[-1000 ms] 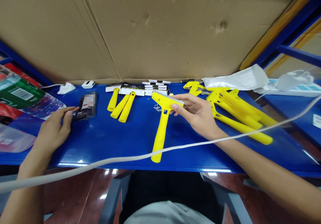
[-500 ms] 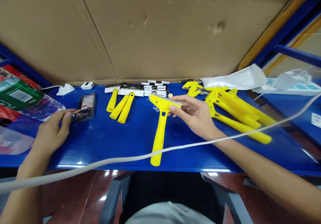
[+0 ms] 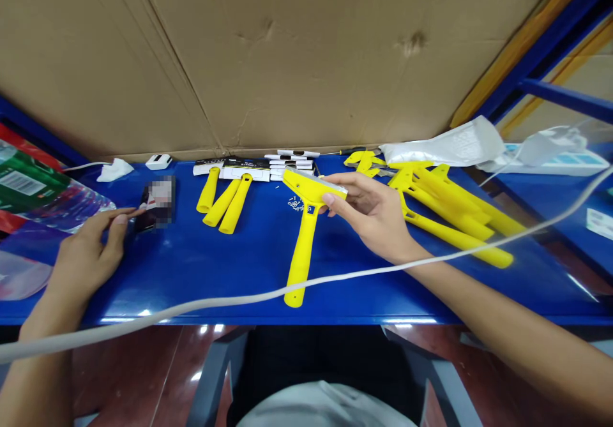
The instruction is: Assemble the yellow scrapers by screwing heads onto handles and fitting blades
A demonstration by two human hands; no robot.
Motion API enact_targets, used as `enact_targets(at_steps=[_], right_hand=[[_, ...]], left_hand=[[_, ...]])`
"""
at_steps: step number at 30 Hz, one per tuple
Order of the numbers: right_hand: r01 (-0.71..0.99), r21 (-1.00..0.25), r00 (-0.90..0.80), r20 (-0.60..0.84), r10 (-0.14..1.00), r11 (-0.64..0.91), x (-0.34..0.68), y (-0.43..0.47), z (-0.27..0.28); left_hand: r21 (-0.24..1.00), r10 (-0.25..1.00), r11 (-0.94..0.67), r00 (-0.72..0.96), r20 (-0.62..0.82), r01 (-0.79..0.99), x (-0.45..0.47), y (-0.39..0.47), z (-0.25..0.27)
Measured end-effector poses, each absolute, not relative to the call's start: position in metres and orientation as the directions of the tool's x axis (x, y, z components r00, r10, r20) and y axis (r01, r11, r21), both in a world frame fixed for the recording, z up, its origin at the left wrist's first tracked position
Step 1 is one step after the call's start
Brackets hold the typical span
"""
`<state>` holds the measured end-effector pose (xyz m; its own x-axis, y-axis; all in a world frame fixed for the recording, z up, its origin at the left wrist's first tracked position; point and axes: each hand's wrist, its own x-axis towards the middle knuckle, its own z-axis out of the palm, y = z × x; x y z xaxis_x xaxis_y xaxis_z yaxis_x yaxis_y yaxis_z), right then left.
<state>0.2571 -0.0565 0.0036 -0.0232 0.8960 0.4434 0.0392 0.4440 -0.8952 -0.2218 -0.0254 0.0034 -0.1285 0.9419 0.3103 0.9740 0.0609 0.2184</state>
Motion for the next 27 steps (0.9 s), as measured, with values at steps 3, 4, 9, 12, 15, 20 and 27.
enact_targets(at_steps=[3,4,9,12,15,20,27], right_hand=[[0.043,-0.907,-0.048,0.418,0.907,0.420,0.2566,-0.0563,0.0023],[0.041,-0.910,-0.058,0.411,0.910,0.414,0.2564,-0.0565,0.0019],[0.036,-0.910,-0.077,0.408,0.910,0.412,0.2554,-0.0575,0.0006],[0.071,-0.905,-0.086,0.413,0.907,0.419,0.2554,-0.0581,0.0008],[0.078,-0.904,-0.092,0.413,0.906,0.420,0.2558,-0.0583,0.0007],[0.075,-0.907,-0.099,0.408,0.908,0.415,0.2563,-0.0574,-0.0012],[0.074,-0.914,-0.109,0.391,0.914,0.399,0.2552,-0.0583,-0.0019]], left_hand=[[0.212,0.934,0.069,-0.138,0.330,0.975,-0.2228,-0.0270,0.0027],[0.213,0.931,0.062,-0.133,0.341,0.975,-0.2227,-0.0277,0.0026],[0.233,0.935,0.028,-0.108,0.338,0.972,-0.2205,-0.0294,0.0030],[0.233,0.936,0.022,-0.101,0.336,0.972,-0.2211,-0.0285,0.0023],[0.232,0.938,0.000,-0.081,0.337,0.973,-0.2232,-0.0276,0.0015],[0.218,0.943,0.031,-0.100,0.317,0.976,-0.2242,-0.0276,0.0019],[0.213,0.943,0.021,-0.090,0.321,0.977,-0.2229,-0.0283,0.0026]])
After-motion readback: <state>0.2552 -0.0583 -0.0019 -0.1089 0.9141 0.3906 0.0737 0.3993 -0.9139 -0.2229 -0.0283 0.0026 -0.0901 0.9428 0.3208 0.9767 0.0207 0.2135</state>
